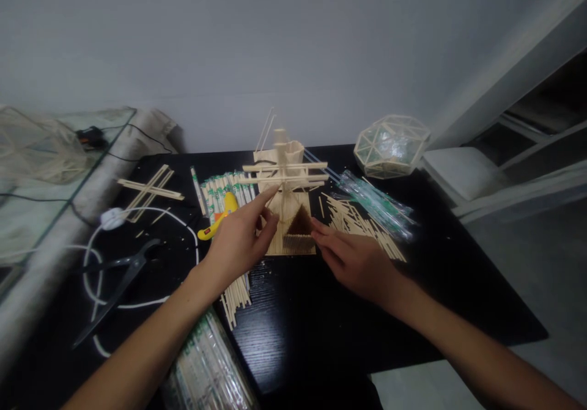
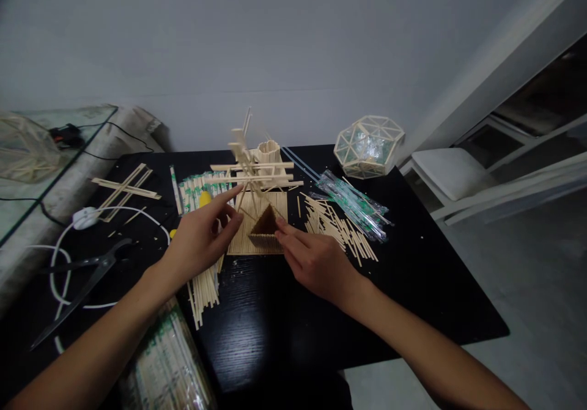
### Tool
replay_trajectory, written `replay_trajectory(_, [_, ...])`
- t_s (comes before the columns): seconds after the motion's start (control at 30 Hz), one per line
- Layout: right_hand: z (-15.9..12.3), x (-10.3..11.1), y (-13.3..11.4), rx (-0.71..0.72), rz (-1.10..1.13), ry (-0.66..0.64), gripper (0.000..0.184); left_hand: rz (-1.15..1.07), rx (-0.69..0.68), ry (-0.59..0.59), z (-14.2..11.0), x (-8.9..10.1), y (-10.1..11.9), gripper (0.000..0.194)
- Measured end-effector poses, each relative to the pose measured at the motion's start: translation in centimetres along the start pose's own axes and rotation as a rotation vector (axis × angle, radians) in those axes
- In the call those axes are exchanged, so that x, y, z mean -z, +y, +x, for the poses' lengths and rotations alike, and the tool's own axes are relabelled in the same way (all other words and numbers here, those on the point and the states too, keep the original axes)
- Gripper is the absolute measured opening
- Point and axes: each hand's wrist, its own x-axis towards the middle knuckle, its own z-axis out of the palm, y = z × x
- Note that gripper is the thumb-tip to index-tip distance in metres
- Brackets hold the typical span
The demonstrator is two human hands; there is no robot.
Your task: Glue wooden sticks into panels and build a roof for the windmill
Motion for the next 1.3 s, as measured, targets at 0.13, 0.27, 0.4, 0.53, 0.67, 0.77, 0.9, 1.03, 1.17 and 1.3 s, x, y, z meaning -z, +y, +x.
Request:
replay_trajectory(0.13, [-0.2,-0.1,0.1,-0.006,0.003,-0.003,0.026,0.014,-0.041,0.021,0.8,0.0,0.6,0.051])
replay_trajectory(0.27, [-0.2,0.0,0.1,-0.005,0.006,0.003,0.025,-0.001,-0.038,0.006,1.1,-0.1,0.7,0.053])
replay_trajectory(0.4, [-0.1,-0.1,0.1,-0.005,0.013,0.001,0.025,-0.003,-0.033,0.005,1.2,-0.2,0.5,0.052])
replay_trajectory(0.53, [-0.1,-0.2,0.0,-0.022,0.009,0.015,0.025,0.003,-0.023,0.011,1.3,-0.2,0.4,0.052])
replay_trajectory(0.67, [-0.1,-0.3,0.0,-0.037,0.013,0.019,0.027,0.006,-0.024,0.024,1.5,-0.2,0.5,0.051])
replay_trajectory(0.77, [-0.2,-0.3,0.1,-0.026,0.010,0.013,0.026,0.014,-0.021,0.029,1.7,-0.2,0.5,0.051])
replay_trajectory(0.9, [-0.2,-0.3,0.3,-0.025,0.007,0.007,0.028,0.012,-0.001,0.020,1.9,-0.3,0.6,0.053])
replay_trajectory(1.03, [-0.2,-0.2,0.2,-0.031,0.015,0.001,0.026,0.009,0.016,0.008,2.0,-0.4,0.6,0.053])
replay_trajectory(1.17, [-0.2,-0.3,0.2,-0.022,0.010,0.013,0.026,0.009,0.004,0.034,2.0,0.2,0.9,0.050])
replay_trajectory(1.3, [-0.3,-0.4,0.3,-0.025,0.011,0.024,0.025,0.067,0.017,0.117,2.2,1.2,1.0,0.059])
